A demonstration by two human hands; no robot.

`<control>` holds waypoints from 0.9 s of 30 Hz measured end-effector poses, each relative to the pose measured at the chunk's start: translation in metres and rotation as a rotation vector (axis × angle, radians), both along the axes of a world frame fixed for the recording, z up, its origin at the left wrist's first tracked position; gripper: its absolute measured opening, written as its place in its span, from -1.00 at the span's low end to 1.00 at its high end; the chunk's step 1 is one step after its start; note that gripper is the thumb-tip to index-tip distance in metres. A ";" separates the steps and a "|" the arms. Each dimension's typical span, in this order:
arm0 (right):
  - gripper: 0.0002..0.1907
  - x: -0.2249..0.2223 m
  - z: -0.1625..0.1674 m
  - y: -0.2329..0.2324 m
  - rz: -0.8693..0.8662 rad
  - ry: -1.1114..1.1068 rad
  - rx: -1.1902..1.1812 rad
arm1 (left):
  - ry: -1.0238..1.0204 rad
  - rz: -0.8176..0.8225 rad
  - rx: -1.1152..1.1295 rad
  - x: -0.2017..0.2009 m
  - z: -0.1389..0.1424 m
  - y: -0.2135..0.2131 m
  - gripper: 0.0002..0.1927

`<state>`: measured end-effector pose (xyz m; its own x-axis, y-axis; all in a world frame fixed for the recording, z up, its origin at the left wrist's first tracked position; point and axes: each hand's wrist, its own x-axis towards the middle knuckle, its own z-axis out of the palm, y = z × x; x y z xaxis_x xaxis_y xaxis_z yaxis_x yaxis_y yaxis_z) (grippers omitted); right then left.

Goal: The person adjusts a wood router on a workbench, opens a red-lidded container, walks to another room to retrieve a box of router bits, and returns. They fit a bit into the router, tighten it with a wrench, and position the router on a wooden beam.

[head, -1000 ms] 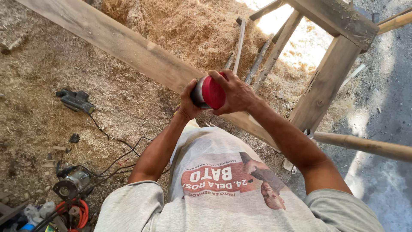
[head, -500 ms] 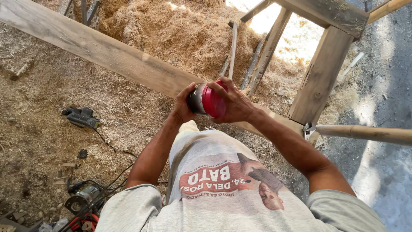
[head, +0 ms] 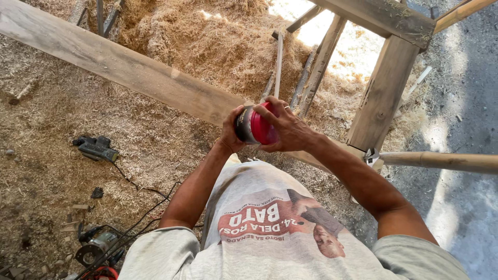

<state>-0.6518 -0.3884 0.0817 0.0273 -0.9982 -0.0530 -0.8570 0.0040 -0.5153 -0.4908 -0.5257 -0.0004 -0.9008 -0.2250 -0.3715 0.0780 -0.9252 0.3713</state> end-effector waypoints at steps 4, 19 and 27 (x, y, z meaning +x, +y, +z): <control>0.26 -0.002 0.005 0.001 -0.056 -0.074 -0.164 | 0.154 0.094 0.030 -0.003 0.004 0.000 -0.37; -0.03 0.034 -0.003 0.002 -0.197 0.193 -0.303 | 0.010 -0.088 0.139 -0.012 0.002 0.008 -0.17; -0.13 -0.007 0.035 0.013 0.334 0.277 -0.322 | 0.070 -0.472 0.053 -0.007 0.021 -0.007 -0.15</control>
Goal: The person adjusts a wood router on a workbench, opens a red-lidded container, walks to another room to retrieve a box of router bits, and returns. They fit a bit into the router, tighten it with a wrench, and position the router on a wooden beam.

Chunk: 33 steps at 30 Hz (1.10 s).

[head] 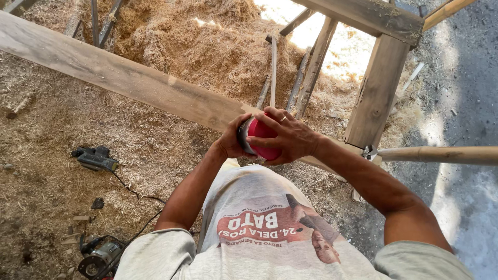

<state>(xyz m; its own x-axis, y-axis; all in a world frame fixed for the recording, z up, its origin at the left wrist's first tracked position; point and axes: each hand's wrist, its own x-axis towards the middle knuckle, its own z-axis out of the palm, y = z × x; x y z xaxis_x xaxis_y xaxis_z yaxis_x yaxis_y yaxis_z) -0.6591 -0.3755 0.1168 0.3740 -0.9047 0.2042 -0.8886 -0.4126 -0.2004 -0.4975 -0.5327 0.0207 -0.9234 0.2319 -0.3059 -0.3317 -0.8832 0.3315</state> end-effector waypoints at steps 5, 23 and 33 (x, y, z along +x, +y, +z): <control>-0.06 0.010 -0.012 0.004 -0.293 -0.125 -0.136 | 0.047 0.310 -0.013 -0.012 -0.008 0.010 -0.26; -0.09 0.015 -0.001 -0.005 0.053 0.045 -0.077 | -0.085 0.062 -0.045 0.013 0.014 -0.008 -0.20; 0.07 0.038 -0.008 -0.053 -1.071 -0.920 0.618 | -0.015 0.726 -0.160 0.009 -0.010 0.004 -0.28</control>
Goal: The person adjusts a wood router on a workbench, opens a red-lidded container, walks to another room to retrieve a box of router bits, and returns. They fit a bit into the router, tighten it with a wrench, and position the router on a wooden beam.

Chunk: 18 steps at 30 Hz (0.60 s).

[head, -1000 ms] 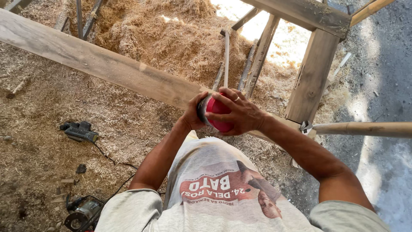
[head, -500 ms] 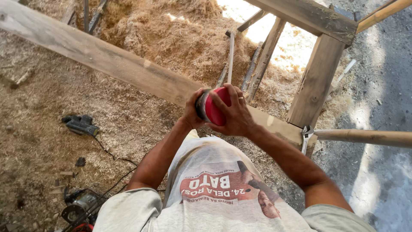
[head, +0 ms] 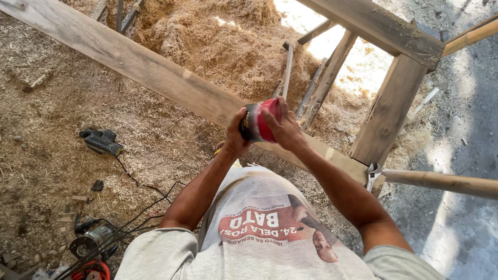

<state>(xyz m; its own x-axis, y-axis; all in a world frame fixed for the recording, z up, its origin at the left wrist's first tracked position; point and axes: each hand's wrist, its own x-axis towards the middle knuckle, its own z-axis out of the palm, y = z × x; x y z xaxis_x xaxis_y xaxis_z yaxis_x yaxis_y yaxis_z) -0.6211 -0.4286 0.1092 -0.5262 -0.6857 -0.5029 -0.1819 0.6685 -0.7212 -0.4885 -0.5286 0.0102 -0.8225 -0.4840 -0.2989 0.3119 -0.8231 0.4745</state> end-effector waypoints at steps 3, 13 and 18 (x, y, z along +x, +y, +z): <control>0.28 -0.010 0.014 0.012 0.331 0.177 -0.073 | -0.059 -0.129 0.075 0.008 0.005 -0.009 -0.28; 0.16 -0.020 -0.007 0.026 0.857 0.861 -0.537 | -0.015 -0.232 0.194 0.011 0.012 0.002 -0.32; 0.16 -0.003 -0.016 0.004 -0.092 -0.255 -0.076 | -0.106 -0.026 -0.115 0.000 0.004 0.002 -0.33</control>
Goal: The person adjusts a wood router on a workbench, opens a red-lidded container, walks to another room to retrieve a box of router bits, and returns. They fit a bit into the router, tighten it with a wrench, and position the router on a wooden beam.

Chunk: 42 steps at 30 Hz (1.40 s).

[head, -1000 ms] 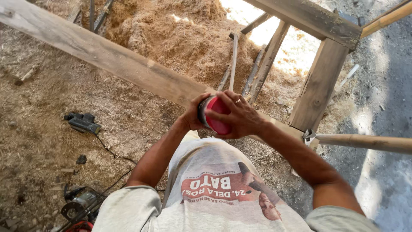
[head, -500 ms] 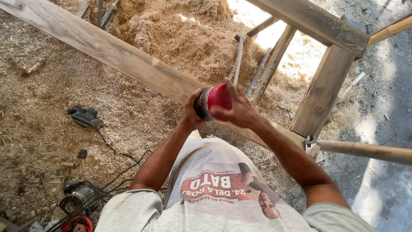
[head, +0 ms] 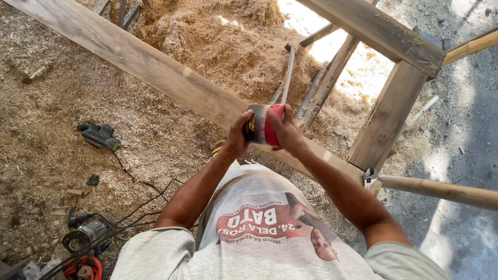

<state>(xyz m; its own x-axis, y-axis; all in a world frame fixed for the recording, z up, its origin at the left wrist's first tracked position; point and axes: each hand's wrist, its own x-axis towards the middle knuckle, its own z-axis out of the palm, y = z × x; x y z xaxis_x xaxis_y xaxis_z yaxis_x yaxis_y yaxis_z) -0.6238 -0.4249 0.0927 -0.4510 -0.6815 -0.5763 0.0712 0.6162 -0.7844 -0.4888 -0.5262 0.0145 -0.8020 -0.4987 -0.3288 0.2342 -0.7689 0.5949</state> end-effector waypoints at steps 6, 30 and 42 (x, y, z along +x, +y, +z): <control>0.37 -0.021 0.031 0.019 0.614 0.880 -0.388 | 0.009 -0.055 0.175 0.009 0.008 -0.013 -0.30; 0.37 -0.030 -0.002 0.092 0.548 0.633 -0.130 | 0.023 -0.052 0.386 -0.015 -0.025 0.075 -0.44; 0.40 0.003 -0.072 0.065 0.506 0.977 -0.143 | -0.427 -0.234 -0.309 -0.004 -0.031 0.063 0.00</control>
<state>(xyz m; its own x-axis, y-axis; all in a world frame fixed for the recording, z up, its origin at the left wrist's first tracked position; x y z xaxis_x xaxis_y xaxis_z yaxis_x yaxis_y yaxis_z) -0.6205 -0.3594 0.0210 -0.3197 -0.9472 -0.0259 -0.8508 0.2990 -0.4322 -0.4929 -0.4633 -0.0164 -0.7305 -0.4486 -0.5149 -0.2315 -0.5467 0.8047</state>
